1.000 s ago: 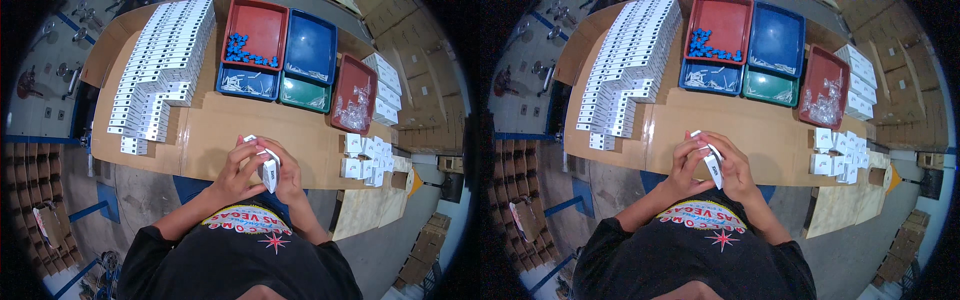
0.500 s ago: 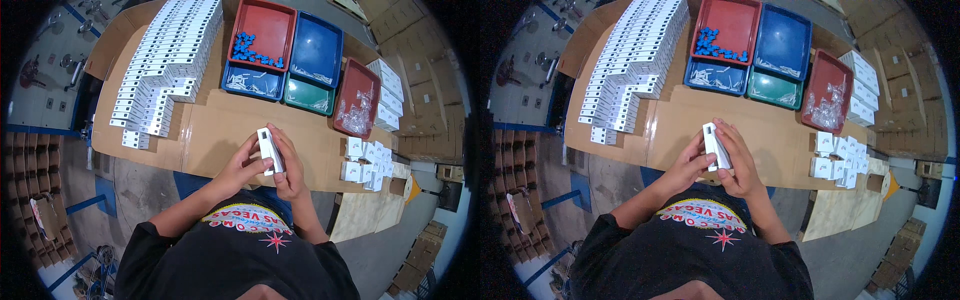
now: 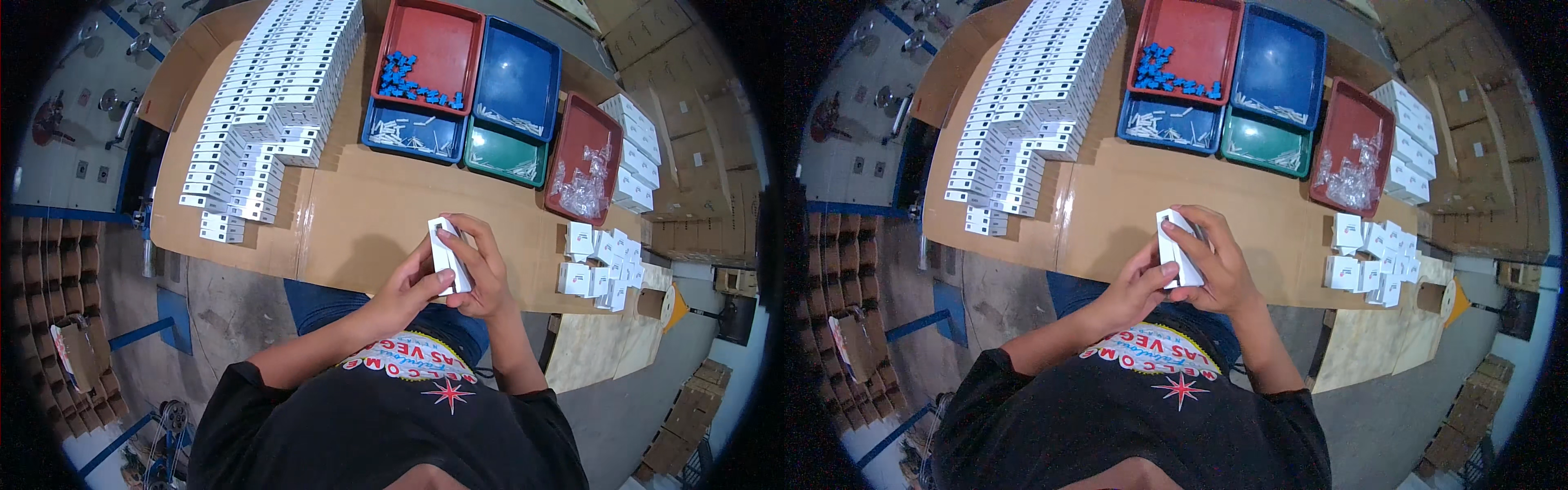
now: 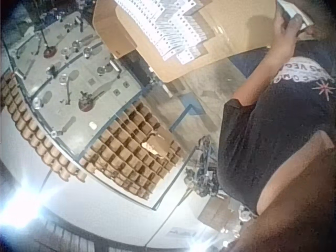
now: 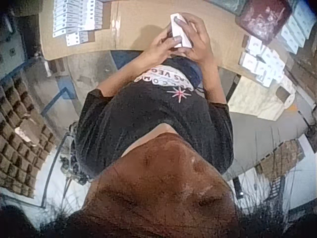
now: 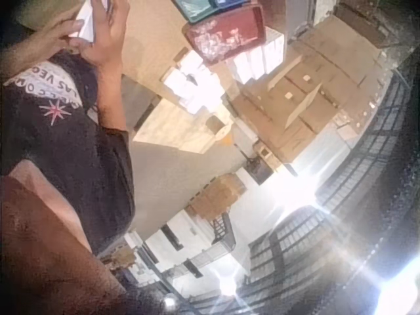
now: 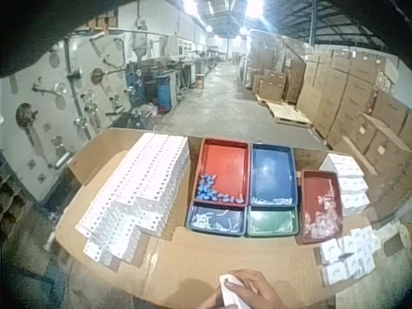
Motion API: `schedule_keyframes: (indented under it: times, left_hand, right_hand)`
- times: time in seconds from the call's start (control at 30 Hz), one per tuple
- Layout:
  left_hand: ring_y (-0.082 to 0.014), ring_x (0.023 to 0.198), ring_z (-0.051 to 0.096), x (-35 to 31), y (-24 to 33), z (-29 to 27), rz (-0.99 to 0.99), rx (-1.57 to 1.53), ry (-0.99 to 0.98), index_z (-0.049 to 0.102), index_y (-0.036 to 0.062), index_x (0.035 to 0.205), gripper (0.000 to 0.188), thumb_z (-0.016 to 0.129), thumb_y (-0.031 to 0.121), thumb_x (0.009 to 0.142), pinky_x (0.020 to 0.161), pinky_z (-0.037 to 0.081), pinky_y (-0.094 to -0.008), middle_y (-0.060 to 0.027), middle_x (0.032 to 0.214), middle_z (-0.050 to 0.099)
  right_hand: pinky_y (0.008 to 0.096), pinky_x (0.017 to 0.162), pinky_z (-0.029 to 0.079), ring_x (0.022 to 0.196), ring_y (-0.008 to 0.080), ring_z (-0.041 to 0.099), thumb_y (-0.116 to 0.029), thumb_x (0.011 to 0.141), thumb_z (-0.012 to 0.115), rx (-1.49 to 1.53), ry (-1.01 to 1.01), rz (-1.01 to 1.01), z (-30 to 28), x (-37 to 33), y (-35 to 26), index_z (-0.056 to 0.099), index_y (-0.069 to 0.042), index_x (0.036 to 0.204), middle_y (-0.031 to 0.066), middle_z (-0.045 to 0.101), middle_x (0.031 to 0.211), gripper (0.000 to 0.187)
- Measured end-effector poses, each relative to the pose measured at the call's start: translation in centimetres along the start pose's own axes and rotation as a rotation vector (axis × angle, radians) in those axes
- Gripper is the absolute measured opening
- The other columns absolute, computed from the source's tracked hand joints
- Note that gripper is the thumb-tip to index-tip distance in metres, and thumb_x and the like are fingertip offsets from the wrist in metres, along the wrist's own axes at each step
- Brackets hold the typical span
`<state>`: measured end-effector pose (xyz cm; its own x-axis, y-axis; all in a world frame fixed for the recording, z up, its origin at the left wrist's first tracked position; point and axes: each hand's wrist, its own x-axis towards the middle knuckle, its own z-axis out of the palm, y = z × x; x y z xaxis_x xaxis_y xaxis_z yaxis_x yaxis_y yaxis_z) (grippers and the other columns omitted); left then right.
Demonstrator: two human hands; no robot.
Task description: Packaging small electronic components and hardware into white boxes at a workstation.
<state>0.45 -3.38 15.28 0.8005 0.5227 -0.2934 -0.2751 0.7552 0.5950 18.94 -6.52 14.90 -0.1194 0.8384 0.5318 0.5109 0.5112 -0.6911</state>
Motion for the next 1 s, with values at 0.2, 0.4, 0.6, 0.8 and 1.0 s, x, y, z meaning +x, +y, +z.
schedule_keyframes:
  times: [0.2, 0.4, 0.6, 0.8, 1.0]
  left_hand:
    - [-0.0157, 0.131, 0.053, 0.0, -0.9, 0.1, 0.029, 0.006, -0.008, 0.023, 0.006, 0.164, 0.068, 0.057, 0.024, 0.109, 0.109, 0.044, -0.0331, -0.0078, 0.143, 0.051]
    - [-0.0144, 0.13, 0.053, -0.2, -1.3, 0.5, 0.062, -0.054, 0.006, 0.024, 0.0069, 0.164, 0.065, 0.055, 0.022, 0.11, 0.108, 0.046, -0.0333, -0.0073, 0.142, 0.051]
    - [-0.0191, 0.133, 0.054, -0.5, -1.4, 0.8, 0.054, -0.075, 0.057, 0.035, 0.0076, 0.156, 0.055, 0.056, 0.027, 0.109, 0.112, 0.045, -0.0416, -0.0087, 0.142, 0.053]
    - [-0.0188, 0.133, 0.054, -0.6, -1.3, 0.5, 0.058, -0.086, 0.051, 0.036, 0.0084, 0.155, 0.055, 0.057, 0.027, 0.108, 0.112, 0.044, -0.0433, -0.008, 0.142, 0.053]
    - [-0.0205, 0.122, 0.062, 0.2, -0.6, -0.2, -0.071, -0.077, 0.07, 0.05, 0.0118, 0.145, 0.052, 0.044, 0.049, 0.11, 0.106, 0.05, -0.0423, -0.0057, 0.127, 0.064]
  right_hand:
    - [0.0503, 0.1, 0.051, 0.122, 0.0444, 0.06, -0.068, 0.098, 0.054, 0.008, 0.016, 0.0, 0.1, -0.2, -0.3, 0.065, 0.001, 0.137, 0.028, 0.057, 0.137, 0.079]
    - [0.0507, 0.101, 0.051, 0.121, 0.0448, 0.061, -0.065, 0.101, 0.05, 0.049, 0.03, 0.022, 0.2, -0.4, -0.4, 0.065, 0.002, 0.135, 0.029, 0.058, 0.137, 0.077]
    - [0.0503, 0.101, 0.051, 0.12, 0.045, 0.062, -0.062, 0.103, 0.047, 0.041, 0.017, 0.042, 0.3, -0.4, -0.6, 0.065, 0.003, 0.134, 0.0289, 0.058, 0.137, 0.074]
    - [0.0503, 0.1, 0.052, 0.119, 0.0456, 0.062, -0.062, 0.104, 0.045, 0.04, 0.009, 0.041, 0.5, -0.1, -0.9, 0.065, 0.003, 0.134, 0.0285, 0.059, 0.137, 0.075]
    - [0.0497, 0.106, 0.048, 0.127, 0.0435, 0.058, -0.066, 0.102, 0.046, 0.125, -0.035, 0.199, 0.4, 0.0, -1.3, 0.062, 0.001, 0.14, 0.0258, 0.056, 0.143, 0.079]
